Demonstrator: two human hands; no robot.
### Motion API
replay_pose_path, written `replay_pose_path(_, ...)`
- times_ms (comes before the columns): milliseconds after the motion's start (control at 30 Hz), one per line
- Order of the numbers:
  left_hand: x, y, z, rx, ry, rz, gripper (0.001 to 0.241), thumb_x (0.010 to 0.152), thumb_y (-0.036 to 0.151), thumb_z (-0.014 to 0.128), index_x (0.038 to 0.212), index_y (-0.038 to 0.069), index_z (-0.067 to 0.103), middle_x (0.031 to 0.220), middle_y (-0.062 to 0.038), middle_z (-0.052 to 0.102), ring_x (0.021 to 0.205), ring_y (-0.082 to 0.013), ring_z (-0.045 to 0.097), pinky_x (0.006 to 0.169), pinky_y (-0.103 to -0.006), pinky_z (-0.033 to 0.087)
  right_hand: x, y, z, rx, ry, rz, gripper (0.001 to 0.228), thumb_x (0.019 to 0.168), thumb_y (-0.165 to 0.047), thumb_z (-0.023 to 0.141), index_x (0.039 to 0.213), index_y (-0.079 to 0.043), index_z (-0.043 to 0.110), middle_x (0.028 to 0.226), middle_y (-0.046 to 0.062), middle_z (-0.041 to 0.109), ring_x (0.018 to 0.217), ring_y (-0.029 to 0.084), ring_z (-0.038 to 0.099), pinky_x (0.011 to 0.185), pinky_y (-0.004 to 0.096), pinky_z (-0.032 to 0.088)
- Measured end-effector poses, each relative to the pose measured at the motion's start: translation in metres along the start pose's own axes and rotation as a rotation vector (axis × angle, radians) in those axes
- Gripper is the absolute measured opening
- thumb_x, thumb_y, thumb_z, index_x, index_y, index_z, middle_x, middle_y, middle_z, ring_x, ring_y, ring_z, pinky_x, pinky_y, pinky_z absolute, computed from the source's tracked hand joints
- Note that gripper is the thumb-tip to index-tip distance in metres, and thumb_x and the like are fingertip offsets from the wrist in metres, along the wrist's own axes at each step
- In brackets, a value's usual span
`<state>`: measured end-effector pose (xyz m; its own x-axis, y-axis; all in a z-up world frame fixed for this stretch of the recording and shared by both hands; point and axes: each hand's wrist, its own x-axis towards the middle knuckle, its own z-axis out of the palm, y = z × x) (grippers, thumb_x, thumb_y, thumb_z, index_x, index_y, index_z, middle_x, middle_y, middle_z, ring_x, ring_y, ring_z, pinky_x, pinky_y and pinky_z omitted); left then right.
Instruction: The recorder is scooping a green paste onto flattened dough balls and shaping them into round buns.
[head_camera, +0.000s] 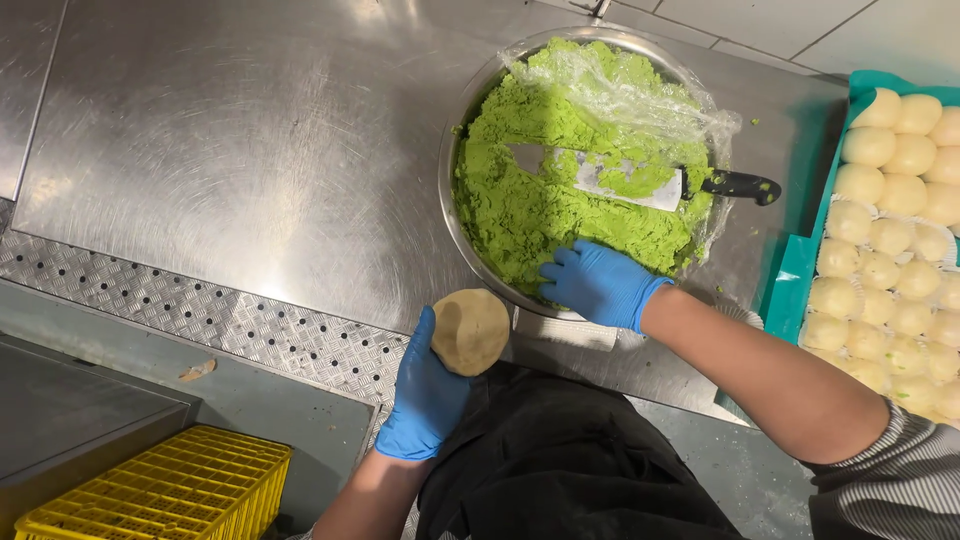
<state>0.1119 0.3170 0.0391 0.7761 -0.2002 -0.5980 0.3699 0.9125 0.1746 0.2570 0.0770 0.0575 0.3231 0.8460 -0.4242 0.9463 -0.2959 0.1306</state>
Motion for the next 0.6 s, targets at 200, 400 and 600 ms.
replay_pose_path(200,0.003,-0.002,-0.003,0.021,-0.022,0.008,0.069,0.100,0.049,0.050,0.148,0.000,0.043,0.145,-0.019,0.054,0.135,-0.0331,0.052,0.114,-0.0478,0.040,-0.016,0.000,0.007,0.034,0.388,-0.068,0.030,0.077,-0.025,0.057,0.103,-0.020,0.070,0.120,0.002,0.066,0.088,0.020,0.059,0.072,0.034,0.045)
replay_pose_path(400,0.006,-0.005,-0.009,0.043,-0.041,0.036,0.066,0.101,0.047,0.050,0.148,0.001,0.044,0.146,-0.017,0.054,0.136,-0.0317,0.052,0.115,-0.0472,0.040,-0.016,0.001,0.028,0.173,0.200,-0.021,0.015,0.088,-0.023,0.057,0.095,-0.017,0.069,0.101,0.002,0.063,0.093,0.025,0.061,0.077,0.037,0.052)
replay_pose_path(600,0.009,-0.007,-0.007,-0.001,-0.046,0.025,0.066,0.101,0.046,0.050,0.148,0.000,0.043,0.146,-0.018,0.054,0.136,-0.0330,0.052,0.115,-0.0482,0.040,-0.029,0.009,0.017,0.195,0.379,0.029,0.030,0.073,-0.016,0.060,0.101,-0.013,0.072,0.099,0.006,0.064,0.092,0.026,0.065,0.074,0.038,0.054)
